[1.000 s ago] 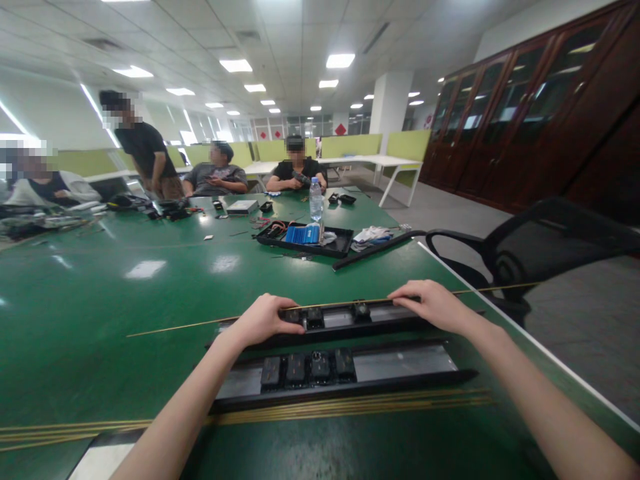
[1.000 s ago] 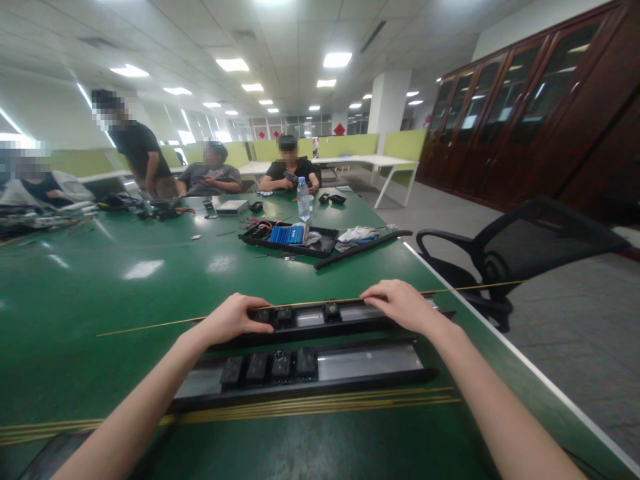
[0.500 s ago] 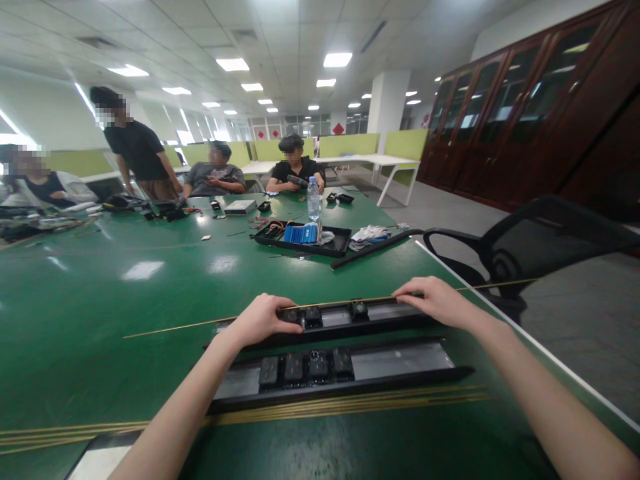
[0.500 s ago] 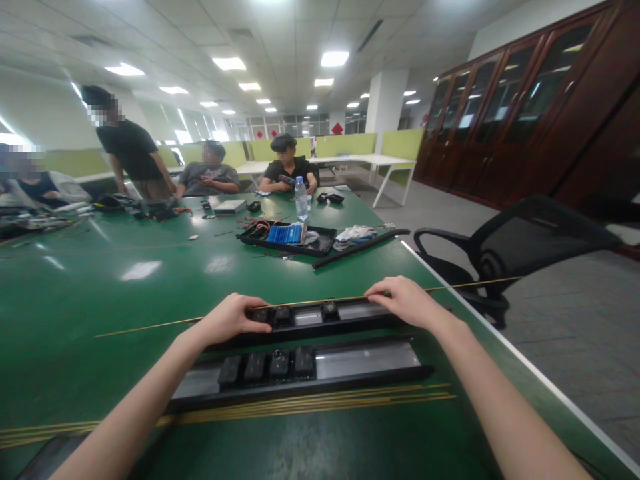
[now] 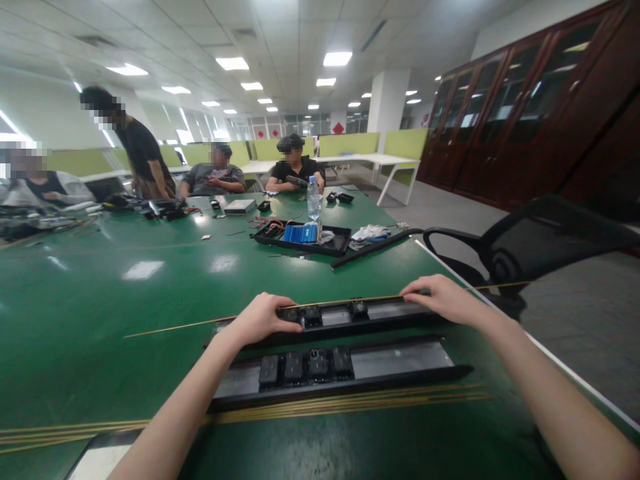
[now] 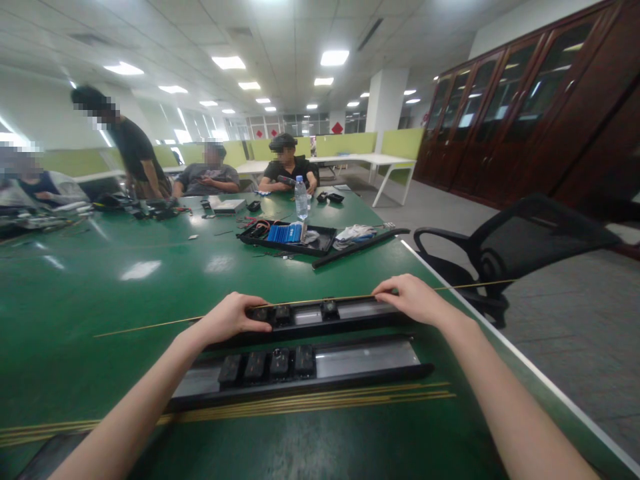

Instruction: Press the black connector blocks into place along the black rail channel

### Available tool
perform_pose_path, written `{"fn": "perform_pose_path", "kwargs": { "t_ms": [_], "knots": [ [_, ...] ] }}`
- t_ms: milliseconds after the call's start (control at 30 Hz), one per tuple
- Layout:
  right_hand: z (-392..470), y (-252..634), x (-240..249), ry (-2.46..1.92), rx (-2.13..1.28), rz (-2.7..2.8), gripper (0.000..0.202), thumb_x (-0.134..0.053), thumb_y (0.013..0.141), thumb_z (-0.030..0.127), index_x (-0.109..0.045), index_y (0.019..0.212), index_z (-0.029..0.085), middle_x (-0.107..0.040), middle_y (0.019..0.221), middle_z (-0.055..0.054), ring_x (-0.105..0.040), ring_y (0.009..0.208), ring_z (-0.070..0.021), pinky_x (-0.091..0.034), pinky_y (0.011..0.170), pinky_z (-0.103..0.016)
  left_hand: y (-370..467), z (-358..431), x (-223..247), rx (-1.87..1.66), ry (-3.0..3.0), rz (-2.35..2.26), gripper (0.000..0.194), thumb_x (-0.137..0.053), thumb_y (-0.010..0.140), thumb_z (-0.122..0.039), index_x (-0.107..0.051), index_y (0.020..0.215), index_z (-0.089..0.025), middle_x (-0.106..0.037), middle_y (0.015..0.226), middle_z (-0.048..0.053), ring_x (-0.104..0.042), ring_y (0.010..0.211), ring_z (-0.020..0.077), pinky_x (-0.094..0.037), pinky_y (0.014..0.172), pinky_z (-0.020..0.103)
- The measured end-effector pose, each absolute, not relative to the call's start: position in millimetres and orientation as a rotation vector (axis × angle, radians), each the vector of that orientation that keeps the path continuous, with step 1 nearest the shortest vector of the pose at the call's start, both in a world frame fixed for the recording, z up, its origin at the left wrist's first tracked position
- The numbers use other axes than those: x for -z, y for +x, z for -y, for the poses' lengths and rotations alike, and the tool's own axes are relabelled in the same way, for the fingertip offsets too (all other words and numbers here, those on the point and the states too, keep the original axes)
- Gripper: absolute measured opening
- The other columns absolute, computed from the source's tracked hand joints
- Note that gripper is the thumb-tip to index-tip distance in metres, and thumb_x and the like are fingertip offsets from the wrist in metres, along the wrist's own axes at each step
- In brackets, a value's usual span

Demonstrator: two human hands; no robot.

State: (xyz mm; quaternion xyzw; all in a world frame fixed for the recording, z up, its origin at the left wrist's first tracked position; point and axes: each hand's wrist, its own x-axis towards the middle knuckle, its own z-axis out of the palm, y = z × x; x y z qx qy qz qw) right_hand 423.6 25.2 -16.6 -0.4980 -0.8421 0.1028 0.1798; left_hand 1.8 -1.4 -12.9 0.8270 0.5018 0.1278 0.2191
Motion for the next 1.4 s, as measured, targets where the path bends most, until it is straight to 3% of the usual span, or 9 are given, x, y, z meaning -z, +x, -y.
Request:
{"fn": "perform_pose_path", "kwargs": {
  "t_ms": [1400],
  "knots": [
    [-25.4,460.8,6.1,-1.701,-0.425,2.288,0.030,-0.058,0.083,0.047,-0.078,0.090,0.026,-0.077,0.096,-0.001,-0.069,0.092,-0.0255,-0.050,0.085,-0.034,0.7,0.7,14.9,-0.366,2.310,-1.372,0.046,-0.071,0.073,-0.058,-0.077,0.103,-0.023,-0.077,0.091,0.001,-0.068,0.081,0.0206,-0.042,0.068,0.024]
  ]
}}
